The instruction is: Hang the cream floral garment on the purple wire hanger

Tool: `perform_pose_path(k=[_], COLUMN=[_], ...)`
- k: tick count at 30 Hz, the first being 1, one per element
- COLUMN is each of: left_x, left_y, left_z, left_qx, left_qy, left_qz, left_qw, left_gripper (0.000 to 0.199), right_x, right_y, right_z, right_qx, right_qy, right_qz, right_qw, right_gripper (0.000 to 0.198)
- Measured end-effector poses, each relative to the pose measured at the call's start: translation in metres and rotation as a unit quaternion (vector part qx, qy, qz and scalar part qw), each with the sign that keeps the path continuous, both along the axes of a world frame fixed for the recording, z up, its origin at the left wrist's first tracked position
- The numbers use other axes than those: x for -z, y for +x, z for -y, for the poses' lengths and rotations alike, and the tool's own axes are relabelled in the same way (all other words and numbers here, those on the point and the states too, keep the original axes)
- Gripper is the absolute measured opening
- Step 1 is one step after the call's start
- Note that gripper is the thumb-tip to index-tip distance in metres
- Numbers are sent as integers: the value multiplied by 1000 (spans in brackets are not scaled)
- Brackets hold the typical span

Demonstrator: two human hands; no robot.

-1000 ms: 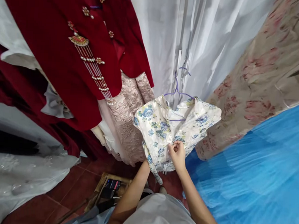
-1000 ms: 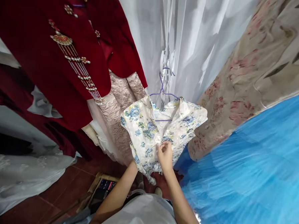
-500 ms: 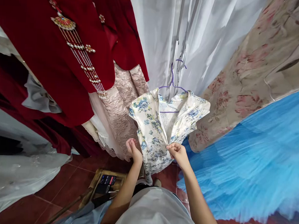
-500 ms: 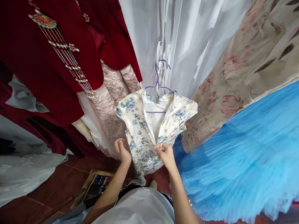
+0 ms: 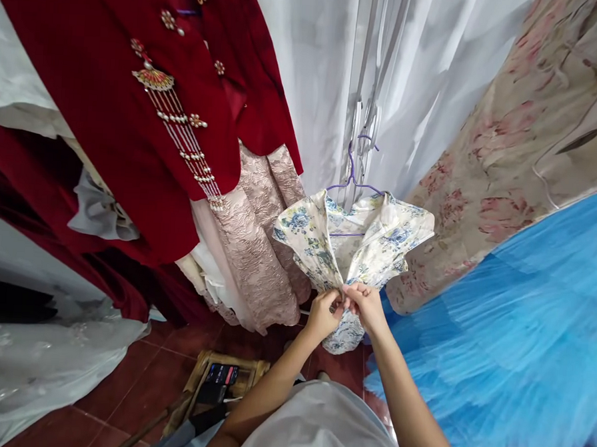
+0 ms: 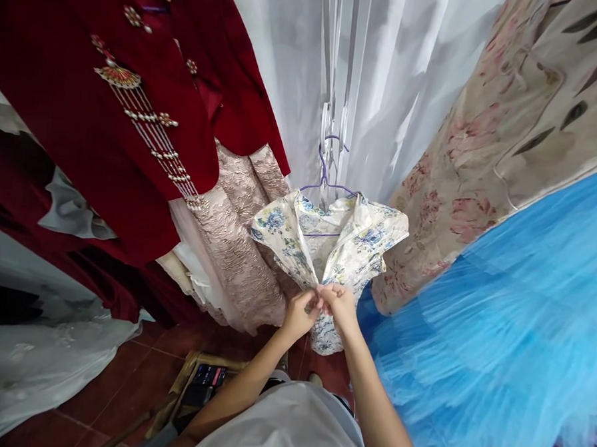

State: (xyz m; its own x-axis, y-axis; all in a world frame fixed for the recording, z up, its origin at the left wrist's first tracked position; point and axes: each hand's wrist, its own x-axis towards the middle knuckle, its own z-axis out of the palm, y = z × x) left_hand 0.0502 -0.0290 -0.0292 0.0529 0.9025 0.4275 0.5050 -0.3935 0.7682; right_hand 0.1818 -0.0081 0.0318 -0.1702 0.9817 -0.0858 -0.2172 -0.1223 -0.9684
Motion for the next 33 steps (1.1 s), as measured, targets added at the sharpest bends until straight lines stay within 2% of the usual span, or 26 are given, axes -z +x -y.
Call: perform_pose_path(k=[2,4,8,11,14,17,18,20,22,24,27,30,33], left_x=[2,4,6,1,-26,-83,-105,-146,-175,-191,-202,-217,-228], left_y=[-1,0,4,-1,-18,-41,-47,-55,-56,-51,-41,-46,-83], left_z=[2,4,5,-1,-19,-47,-58,-80,-98,-109,-114,-117,-125], left_qx=[17,35,63,85,68,-30,-42,-6,42,61,28,-31,-94], left_qy=[-30,-57,-76,-81,-27,101,136,174,184,200,242,274,276], left_qz=[9,17,24,37,63,101,91,24,-70,-120,-106,-32,63], left_qw=[999,998,995,992,995,989,986,985,980,970,964,961,954], left_gripper=[12,16,18,19,17,29,36,41,36,32,31,32,33], right_x=[-27,-62,-134,-157,-153,-143,-142,-142,-144,-144,-129,-98,-61], right_y=[-6,-13,-26,-30,-27,-21,-20,-18,-18,-20,-26,-32,-35], right_z=[-22,-50,-94,-102,-94,-83,-79,-75,-74,-77,-84,-86,-72], right_qx=[15,42,30,6,0,14,18,22,26,37,56,59,49], right_qy=[31,80,164,183,198,207,208,213,217,224,230,210,175], right_qz=[-15,-34,-46,-40,-31,-9,-2,9,23,37,42,53,74], right_qw=[999,995,985,982,980,978,978,977,976,973,971,974,981], right_gripper=[45,43,36,34,35,36,36,37,38,39,40,39,37])
